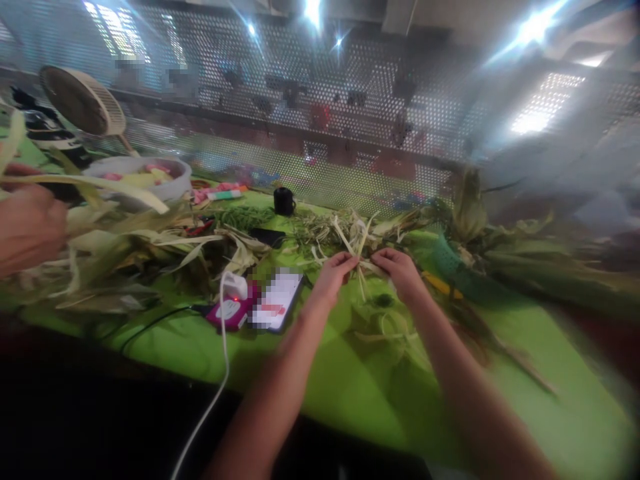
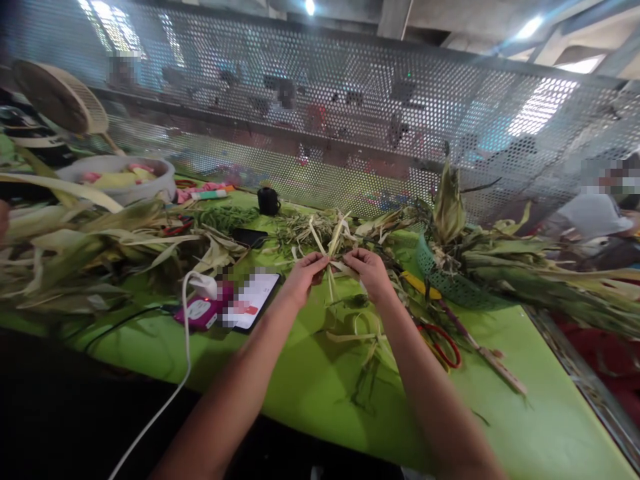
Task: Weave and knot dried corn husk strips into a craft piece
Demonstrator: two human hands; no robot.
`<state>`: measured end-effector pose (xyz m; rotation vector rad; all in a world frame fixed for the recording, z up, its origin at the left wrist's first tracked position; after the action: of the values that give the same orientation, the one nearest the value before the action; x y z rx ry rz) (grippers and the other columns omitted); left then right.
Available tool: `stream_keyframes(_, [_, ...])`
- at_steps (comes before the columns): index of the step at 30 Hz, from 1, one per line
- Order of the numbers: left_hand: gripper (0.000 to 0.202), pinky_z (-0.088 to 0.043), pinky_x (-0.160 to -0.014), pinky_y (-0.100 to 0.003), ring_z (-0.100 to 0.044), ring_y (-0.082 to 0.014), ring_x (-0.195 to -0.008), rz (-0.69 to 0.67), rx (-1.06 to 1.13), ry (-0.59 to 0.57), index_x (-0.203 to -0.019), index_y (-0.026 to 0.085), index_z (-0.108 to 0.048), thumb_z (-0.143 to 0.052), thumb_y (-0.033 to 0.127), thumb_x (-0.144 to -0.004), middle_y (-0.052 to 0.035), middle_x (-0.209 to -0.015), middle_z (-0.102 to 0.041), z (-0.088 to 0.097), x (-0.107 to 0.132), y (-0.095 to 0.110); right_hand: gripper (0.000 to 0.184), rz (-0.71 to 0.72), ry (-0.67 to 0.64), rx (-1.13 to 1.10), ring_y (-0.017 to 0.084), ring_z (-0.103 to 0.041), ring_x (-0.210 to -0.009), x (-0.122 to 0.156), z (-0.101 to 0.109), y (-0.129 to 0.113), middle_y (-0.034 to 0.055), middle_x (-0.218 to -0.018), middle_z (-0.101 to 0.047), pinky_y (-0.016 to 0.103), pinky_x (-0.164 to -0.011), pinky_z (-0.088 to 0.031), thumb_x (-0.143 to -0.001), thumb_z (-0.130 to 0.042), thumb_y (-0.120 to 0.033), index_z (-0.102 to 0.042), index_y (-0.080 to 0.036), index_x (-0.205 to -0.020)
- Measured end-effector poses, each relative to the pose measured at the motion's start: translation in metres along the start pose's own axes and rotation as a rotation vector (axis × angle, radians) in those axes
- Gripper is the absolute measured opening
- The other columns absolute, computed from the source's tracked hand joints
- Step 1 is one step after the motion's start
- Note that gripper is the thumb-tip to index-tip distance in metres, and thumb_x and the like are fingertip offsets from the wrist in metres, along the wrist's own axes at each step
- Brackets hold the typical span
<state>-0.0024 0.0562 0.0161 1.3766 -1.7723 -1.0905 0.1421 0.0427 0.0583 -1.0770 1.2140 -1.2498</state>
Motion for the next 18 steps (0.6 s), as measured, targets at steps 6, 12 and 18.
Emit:
stream_keyframes(6, [0.039,-0.032,-0.058,-0.022,-0.047,-0.0082,-0.061,-0.132,-0.124,-0.054,-0.069,0.013,-0.063,-0.081,0.046,-0.06,0.0016,-0.063,-0.058,-0.003,-0.005,0.001,0.032,0.169,0.024,0.267,0.014,-0.052,-0.06,0.0,-0.003,-0.006,0.0011,-0.065,-0.064,0.027,-0.058,-0.038,-0.065,-0.075,-0.045,-0.068,-0.015,-0.072])
stream_keyframes(12, [0.035,-0.014,-0.044,-0.021,-0.029,-0.0028,-0.045,-0.036,0.026,0.002,-0.073,0.015,-0.062,-0.081,0.042,-0.063,0.0056,-0.056,-0.047,-0.001,-0.002,0.0,0.029,0.062,0.062,0.173,0.011,-0.046,-0.053,-0.002,0.003,0.0,-0.001,-0.058,-0.06,0.026,-0.054,-0.034,-0.062,-0.074,-0.044,-0.068,-0.016,-0.07])
stream_keyframes(18, [0.036,-0.017,-0.041,-0.02,-0.028,-0.001,-0.043,0.059,0.237,-0.099,-0.082,0.011,-0.069,-0.082,0.039,-0.062,0.0042,-0.058,-0.049,-0.01,0.004,0.001,0.025,-0.085,-0.105,-0.02,0.014,-0.051,-0.053,0.008,-0.005,0.019,0.0015,-0.06,-0.062,0.026,-0.05,-0.036,-0.065,-0.071,-0.043,-0.069,-0.019,-0.071])
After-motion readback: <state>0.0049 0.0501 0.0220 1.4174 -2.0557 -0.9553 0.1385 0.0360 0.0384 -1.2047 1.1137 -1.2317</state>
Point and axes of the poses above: each hand's wrist, its own x-axis away from the middle knuckle, its own z-axis out of the back of the hand, y = z × x, the point moved 5 cm from there along -x, towards the middle knuckle
